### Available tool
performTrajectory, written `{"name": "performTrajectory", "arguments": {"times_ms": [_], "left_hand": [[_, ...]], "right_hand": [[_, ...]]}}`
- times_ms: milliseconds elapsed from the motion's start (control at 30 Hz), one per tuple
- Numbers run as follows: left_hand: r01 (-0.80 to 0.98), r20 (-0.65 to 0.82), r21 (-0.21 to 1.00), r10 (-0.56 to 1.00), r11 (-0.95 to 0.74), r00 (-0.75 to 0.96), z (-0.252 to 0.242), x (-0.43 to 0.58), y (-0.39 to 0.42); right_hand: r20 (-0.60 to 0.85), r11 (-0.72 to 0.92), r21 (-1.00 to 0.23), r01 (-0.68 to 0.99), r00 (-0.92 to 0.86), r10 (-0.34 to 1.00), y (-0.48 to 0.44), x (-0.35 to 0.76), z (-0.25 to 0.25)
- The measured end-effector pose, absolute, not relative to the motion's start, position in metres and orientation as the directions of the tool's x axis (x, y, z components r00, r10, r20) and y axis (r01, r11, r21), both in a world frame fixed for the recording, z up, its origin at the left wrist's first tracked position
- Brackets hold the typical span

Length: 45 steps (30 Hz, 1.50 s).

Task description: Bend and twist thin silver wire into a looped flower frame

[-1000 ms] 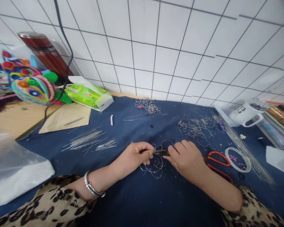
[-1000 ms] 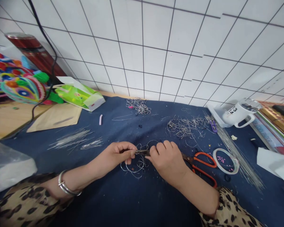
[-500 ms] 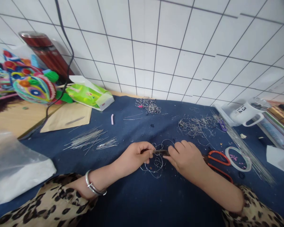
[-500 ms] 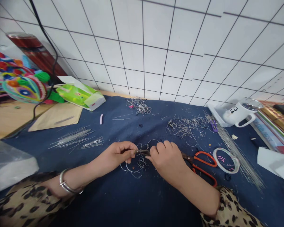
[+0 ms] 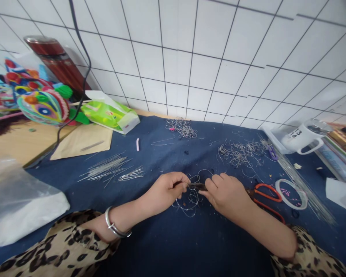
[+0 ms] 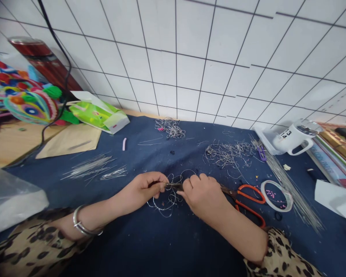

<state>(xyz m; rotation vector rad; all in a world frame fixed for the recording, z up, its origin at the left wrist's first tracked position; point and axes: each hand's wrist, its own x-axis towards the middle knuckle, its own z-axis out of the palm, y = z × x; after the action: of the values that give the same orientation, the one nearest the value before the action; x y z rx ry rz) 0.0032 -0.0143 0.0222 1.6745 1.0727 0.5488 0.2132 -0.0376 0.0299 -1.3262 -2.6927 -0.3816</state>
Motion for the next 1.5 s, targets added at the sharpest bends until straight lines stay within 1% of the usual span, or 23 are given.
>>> {"name": "performTrajectory", "arguments": {"times_ms": [200, 267, 500, 700, 800, 967, 1067, 1167, 1333, 1500], "left_hand": [[0.389, -0.151, 0.919, 0.854, -0.065, 0.498, 0.022, 0.004, -0.014], [0.386, -0.166, 0.921, 0.852, -0.045, 0.496, 0.023, 0.004, -0.014], [0.239, -0.198, 0.967, 0.856, 0.090, 0.477, 0.028, 0.006, -0.013], [0.151, -0.241, 0.970, 0.845, 0.192, 0.477, 0.027, 0.005, -0.012], [0.130, -0.241, 0.970, 0.844, 0.204, 0.480, 0.027, 0.005, -0.012], [0.089, -0.218, 0.976, 0.835, 0.201, 0.505, 0.027, 0.004, -0.012], [0.094, -0.215, 0.976, 0.830, 0.194, 0.514, 0.025, 0.004, -0.013], [0.145, -0.204, 0.978, 0.836, 0.150, 0.510, 0.026, 0.004, -0.014], [0.287, -0.198, 0.956, 0.850, 0.059, 0.487, 0.029, 0.005, -0.014], [0.334, -0.174, 0.942, 0.852, -0.001, 0.494, 0.030, 0.006, -0.013]], "right_hand": [[0.201, 0.592, 0.120, 0.797, -0.603, 0.772, -0.038, 0.214, 0.028], [0.190, 0.584, 0.083, 0.808, -0.588, 0.786, -0.038, 0.215, 0.025], [0.065, 0.515, -0.198, 0.834, -0.513, 0.856, -0.034, 0.216, 0.020], [-0.029, 0.433, -0.348, 0.832, -0.471, 0.881, -0.034, 0.213, 0.024], [-0.043, 0.419, -0.376, 0.826, -0.467, 0.883, -0.034, 0.213, 0.024], [-0.019, 0.447, -0.354, 0.821, -0.484, 0.875, -0.033, 0.214, 0.024], [0.005, 0.477, -0.309, 0.823, -0.500, 0.866, -0.033, 0.216, 0.024], [0.066, 0.511, -0.220, 0.831, -0.510, 0.858, -0.033, 0.217, 0.022], [0.187, 0.568, -0.037, 0.822, -0.553, 0.812, -0.033, 0.220, 0.019], [0.239, 0.602, 0.074, 0.795, -0.601, 0.763, -0.033, 0.220, 0.021]]}}
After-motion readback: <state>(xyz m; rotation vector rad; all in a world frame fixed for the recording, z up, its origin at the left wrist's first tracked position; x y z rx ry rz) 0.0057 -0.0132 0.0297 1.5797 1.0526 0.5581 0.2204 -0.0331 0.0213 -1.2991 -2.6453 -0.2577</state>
